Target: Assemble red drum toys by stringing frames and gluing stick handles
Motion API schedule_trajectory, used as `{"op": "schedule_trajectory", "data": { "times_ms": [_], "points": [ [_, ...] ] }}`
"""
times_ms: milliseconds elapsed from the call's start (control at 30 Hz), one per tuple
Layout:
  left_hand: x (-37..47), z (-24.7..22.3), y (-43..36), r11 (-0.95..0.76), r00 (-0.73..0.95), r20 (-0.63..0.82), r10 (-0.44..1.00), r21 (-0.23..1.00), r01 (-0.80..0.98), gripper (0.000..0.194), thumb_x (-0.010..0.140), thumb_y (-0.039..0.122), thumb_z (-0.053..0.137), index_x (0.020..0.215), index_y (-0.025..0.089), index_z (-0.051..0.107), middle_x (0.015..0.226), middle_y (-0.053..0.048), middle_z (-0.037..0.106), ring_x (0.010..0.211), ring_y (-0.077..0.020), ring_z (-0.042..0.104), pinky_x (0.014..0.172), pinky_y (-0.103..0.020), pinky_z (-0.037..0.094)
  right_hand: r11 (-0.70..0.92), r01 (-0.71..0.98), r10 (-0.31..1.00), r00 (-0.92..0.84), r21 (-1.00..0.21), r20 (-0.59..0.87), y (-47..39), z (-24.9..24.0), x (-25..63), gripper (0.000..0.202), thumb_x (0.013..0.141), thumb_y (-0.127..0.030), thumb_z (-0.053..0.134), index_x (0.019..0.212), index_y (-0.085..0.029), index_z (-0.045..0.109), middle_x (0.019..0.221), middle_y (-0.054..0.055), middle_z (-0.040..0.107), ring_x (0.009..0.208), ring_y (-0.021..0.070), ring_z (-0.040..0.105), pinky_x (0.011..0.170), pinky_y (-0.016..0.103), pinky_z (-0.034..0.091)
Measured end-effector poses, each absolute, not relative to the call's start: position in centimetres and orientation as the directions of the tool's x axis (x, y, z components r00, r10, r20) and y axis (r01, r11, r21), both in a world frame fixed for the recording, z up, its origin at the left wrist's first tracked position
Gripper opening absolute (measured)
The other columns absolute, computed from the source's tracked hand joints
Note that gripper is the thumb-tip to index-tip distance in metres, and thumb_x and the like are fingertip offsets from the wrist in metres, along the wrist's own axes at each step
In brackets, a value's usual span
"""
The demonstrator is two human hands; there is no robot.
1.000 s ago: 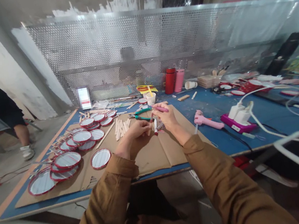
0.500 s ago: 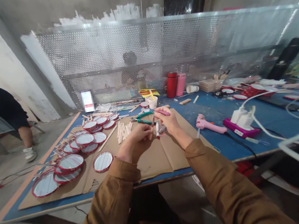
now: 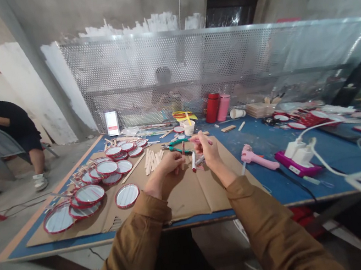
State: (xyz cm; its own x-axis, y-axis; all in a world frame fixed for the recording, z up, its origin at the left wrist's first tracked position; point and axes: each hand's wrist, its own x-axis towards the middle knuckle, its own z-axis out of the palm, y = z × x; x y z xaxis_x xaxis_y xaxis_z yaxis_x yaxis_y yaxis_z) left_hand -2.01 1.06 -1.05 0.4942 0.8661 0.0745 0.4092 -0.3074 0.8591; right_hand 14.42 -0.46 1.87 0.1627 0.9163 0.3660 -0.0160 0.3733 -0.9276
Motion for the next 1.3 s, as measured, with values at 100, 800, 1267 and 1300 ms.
{"op": "schedule_trajectory", "data": {
  "times_ms": [100, 800, 1267, 1300],
  "points": [
    [-2.0, -0.8, 1.0, -0.266, 0.493, 0.038, 0.869, 0.878, 0.399, 0.016, 0.08, 0.017, 0.042, 0.067, 0.016, 0.052, 0.055, 0.0, 0.056, 0.035, -0.0068, 0.044, 0.041, -0.02, 0.033, 0.416, 0.107, 0.883, 0.191, -0.903, 0.429, -0.8, 2.0, 14.0, 0.052, 0.08, -0.065, 0.047, 0.073, -0.016, 0.065, 0.048, -0.005, 0.042, 0.038, 0.0074, 0.036, 0.037, 0.021, 0.029],
    [-2.1, 0.5, 0.3, -0.067, 0.383, -0.139, 0.913, 0.876, 0.477, 0.016, 0.083, 0.015, 0.046, 0.07, 0.013, 0.054, 0.043, 0.004, 0.049, 0.04, -0.0092, 0.054, 0.044, -0.016, 0.039, 0.07, 0.94, 0.973, -0.138, 0.333, 0.184, -2.3, 0.9, 22.2, 0.032, 0.092, -0.016, 0.034, 0.113, -0.02, 0.058, 0.11, 0.013, 0.065, 0.098, 0.0266, 0.051, 0.076, 0.036, 0.035],
    [-2.1, 0.1, 0.4, -0.059, 0.378, -0.123, 0.918, 0.898, 0.436, 0.016, 0.08, 0.015, 0.05, 0.065, 0.013, 0.055, 0.045, 0.003, 0.052, 0.036, -0.005, 0.048, 0.04, -0.013, 0.037, 0.117, 0.939, 0.97, -0.178, 0.324, 0.166, -3.5, 1.4, 22.0, 0.033, 0.093, -0.015, 0.033, 0.117, -0.02, 0.055, 0.112, 0.012, 0.062, 0.098, 0.0233, 0.057, 0.078, 0.033, 0.037],
    [-2.1, 0.1, 0.4, -0.059, 0.378, -0.122, 0.918, 0.899, 0.434, 0.017, 0.08, 0.015, 0.05, 0.063, 0.013, 0.055, 0.046, 0.003, 0.053, 0.037, -0.005, 0.048, 0.04, -0.013, 0.037, 0.098, 0.941, 0.967, -0.166, 0.323, 0.191, -3.8, 1.8, 22.4, 0.033, 0.092, -0.013, 0.034, 0.116, -0.02, 0.056, 0.11, 0.012, 0.062, 0.097, 0.023, 0.057, 0.078, 0.032, 0.037]
  ]
}}
